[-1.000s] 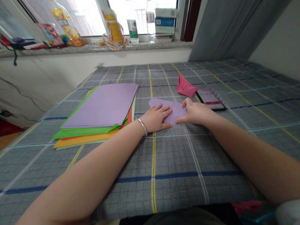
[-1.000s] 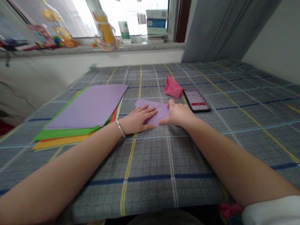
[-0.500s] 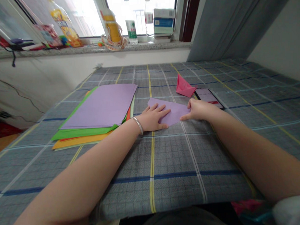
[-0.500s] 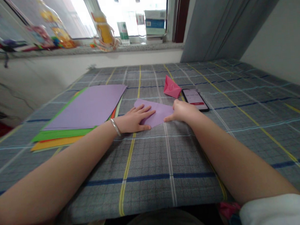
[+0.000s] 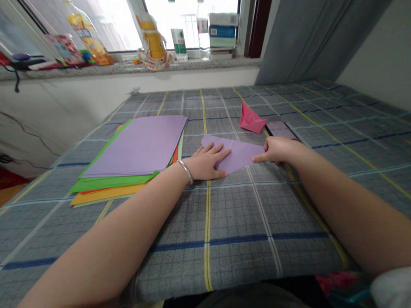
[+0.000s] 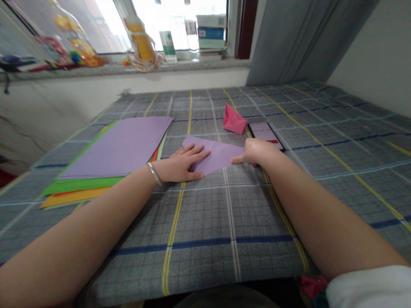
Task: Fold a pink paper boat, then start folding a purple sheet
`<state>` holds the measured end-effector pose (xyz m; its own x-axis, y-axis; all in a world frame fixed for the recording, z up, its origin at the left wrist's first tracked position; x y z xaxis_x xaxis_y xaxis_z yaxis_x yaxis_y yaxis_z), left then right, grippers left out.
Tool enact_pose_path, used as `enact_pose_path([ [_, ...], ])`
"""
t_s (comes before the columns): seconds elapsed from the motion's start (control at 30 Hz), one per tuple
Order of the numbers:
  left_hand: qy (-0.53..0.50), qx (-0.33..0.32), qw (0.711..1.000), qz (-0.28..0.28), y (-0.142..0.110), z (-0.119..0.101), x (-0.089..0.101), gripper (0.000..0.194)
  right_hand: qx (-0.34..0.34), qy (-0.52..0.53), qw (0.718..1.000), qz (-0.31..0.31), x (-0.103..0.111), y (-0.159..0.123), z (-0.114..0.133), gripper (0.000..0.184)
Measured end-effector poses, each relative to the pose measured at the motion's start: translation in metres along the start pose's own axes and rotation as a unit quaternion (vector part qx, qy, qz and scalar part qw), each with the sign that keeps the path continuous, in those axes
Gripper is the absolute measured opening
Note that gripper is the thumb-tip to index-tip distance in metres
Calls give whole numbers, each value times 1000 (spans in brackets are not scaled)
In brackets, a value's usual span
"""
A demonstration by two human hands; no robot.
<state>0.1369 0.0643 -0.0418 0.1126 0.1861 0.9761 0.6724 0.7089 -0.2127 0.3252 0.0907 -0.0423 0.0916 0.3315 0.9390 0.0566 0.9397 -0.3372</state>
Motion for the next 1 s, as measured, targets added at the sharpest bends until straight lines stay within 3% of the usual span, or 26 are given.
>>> enact_pose_path([
  [0.27, 6, 12, 1000, 18, -1, 5, -2, 89, 7, 39, 998, 47, -11, 5, -12, 40],
  [0.73, 0, 67, 997, 38, -1, 21, -10, 98, 8, 58, 996, 61, -14, 3, -14, 36],
  [1.0, -11, 60, 996, 58, -3, 21, -10, 98, 22, 89, 993, 76, -17, 3, -15, 35],
])
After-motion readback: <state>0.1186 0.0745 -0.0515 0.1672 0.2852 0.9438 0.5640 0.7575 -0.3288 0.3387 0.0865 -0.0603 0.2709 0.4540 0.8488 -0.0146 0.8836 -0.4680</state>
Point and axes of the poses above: each hand's wrist, its own y-axis towards the middle knuckle, its own x-axis out of the back of the hand, z = x × y, the point moved 10 cm from there along y, towards the middle knuckle, and after that the axes turned 2 degrees about y, right-handed, at the moved point
